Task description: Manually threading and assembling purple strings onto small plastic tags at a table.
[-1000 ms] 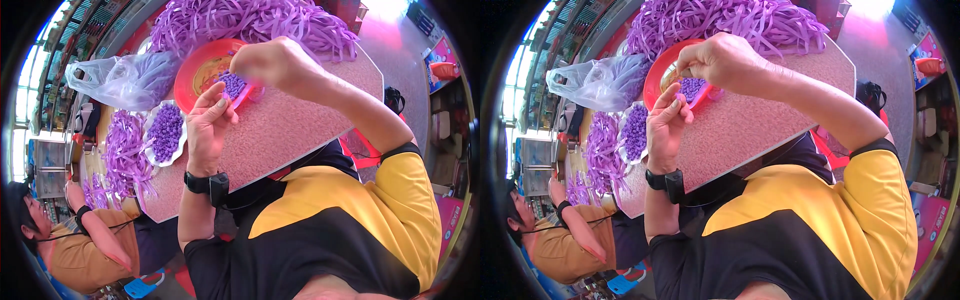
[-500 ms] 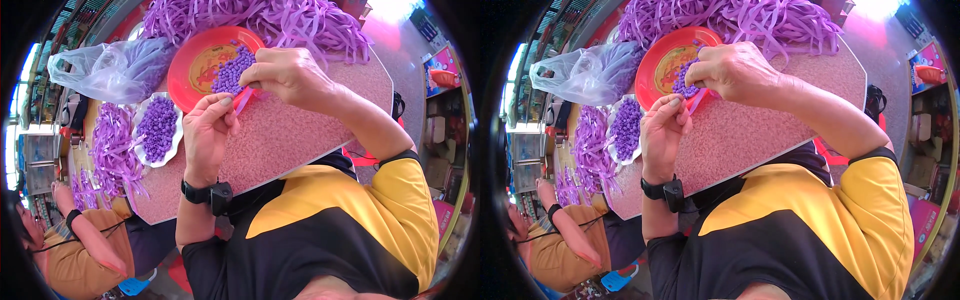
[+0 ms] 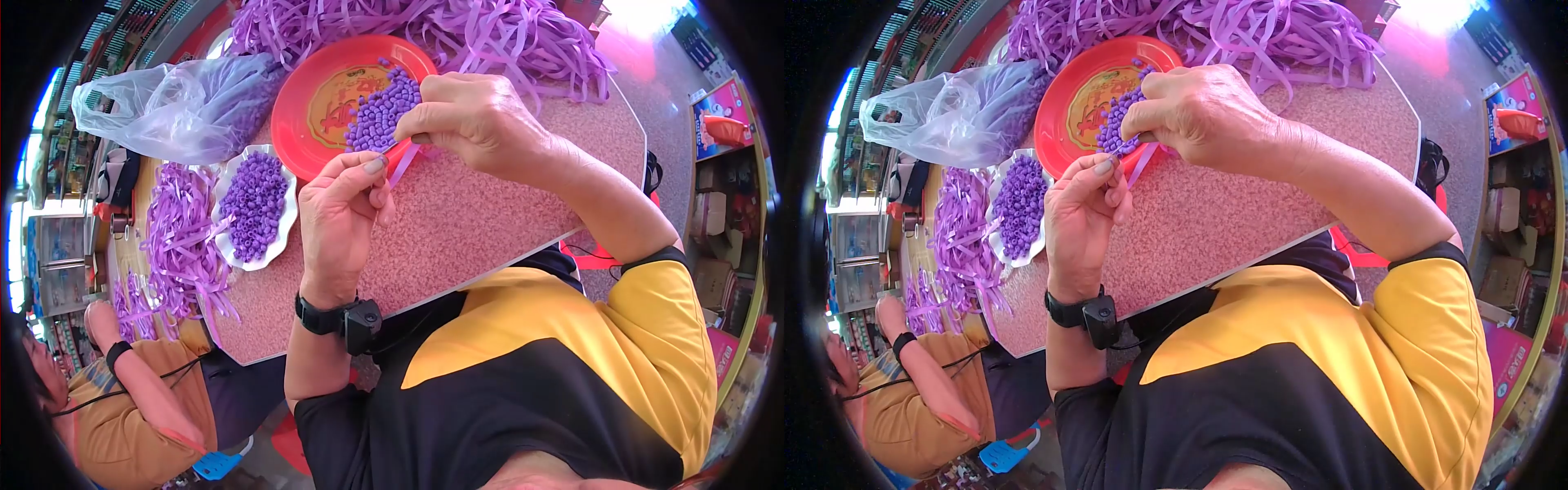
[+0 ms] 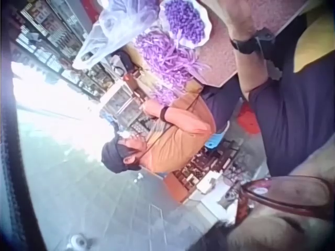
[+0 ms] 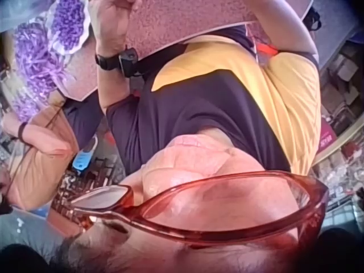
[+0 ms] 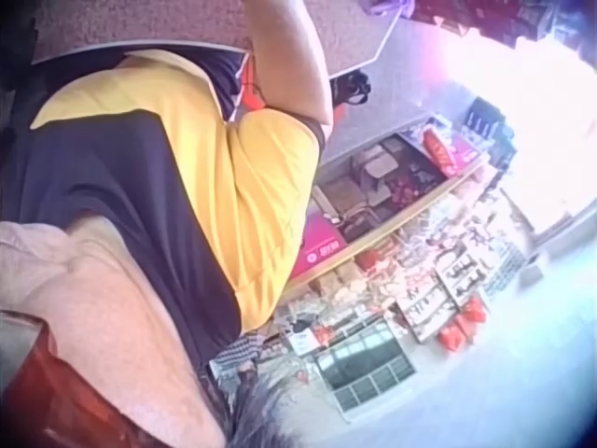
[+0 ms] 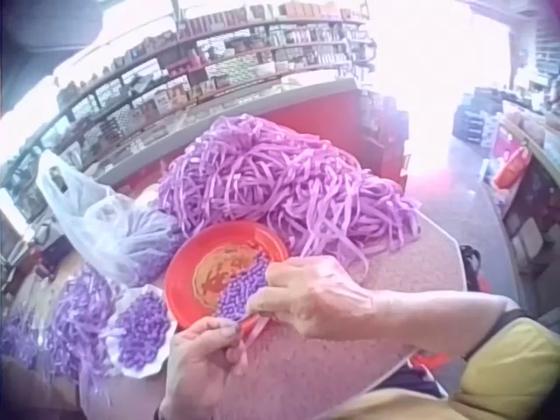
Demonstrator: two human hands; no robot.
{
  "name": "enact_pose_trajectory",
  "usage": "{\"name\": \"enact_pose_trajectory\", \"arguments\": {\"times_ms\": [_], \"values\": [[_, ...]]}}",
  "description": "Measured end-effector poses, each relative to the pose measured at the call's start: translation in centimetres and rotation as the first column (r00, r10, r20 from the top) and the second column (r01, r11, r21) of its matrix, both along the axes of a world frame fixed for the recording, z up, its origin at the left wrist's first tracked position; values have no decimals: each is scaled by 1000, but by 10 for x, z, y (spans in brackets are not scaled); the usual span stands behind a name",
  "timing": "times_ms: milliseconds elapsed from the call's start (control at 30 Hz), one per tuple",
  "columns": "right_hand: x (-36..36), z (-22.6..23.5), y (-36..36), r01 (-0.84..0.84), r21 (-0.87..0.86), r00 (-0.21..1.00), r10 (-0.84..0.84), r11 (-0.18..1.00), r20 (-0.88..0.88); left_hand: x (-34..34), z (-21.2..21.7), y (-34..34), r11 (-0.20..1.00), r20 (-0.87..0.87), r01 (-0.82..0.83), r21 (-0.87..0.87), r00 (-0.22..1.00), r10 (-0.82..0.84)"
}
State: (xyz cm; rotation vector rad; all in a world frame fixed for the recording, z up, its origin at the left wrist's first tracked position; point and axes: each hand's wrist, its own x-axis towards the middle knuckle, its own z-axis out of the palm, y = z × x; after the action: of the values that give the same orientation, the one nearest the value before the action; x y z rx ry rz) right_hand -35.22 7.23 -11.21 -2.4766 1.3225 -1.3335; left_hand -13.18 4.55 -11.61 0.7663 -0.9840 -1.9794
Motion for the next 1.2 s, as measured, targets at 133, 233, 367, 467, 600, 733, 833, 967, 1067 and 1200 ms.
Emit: {"name": "enact_pose_trajectory", "arguments": {"times_ms": [133, 233, 367, 467, 600, 733, 833, 967, 1067, 1200], "values": [[-3, 0, -1, -9, -37, 1000, 8, 999, -22, 0, -1, 0, 1000, 6, 10, 10, 1000, -10], [-5, 3, -2, -32, -72, 998, 29, 997, -47, 2, 0, 2, 1000, 39, 14, -8, 999, -14], [-7, 3, -1, -14, -100, 994, 3, 995, -109, -4, 5, 5, 999, 111, -35, -39, 993, 39], [-6, 2, 1, -16, -94, 990, 3, 995, -143, -3, 4, 6, 991, 178, -76, -108, 980, 94], [-5, 1, -2, 34, -121, 987, -52, 992, -149, 0, 5, 5, 978, 224, -136, -159, 960, 170], [-19, 1, -4, 105, -23, 978, -107, 994, -177, 2, 3, 3, 970, 200, -184, -158, 956, 214], [-18, 7, 0, 106, -16, 955, -106, 994, -277, 0, 3, 4, 971, 200, -192, -145, 955, 219], [-15, 11, 4, 66, 83, 977, -47, 994, -209, 0, 4, 4, 968, 177, -195, -157, 959, 222], [-21, 11, 5, 26, 291, 991, 13, 956, -131, 3, 4, 4, 964, 183, -202, -173, 955, 233], [-17, 11, 9, 30, 463, 979, 67, 886, -192, 3, 3, 3, 958, 157, -234, -165, 953, 260]]}}
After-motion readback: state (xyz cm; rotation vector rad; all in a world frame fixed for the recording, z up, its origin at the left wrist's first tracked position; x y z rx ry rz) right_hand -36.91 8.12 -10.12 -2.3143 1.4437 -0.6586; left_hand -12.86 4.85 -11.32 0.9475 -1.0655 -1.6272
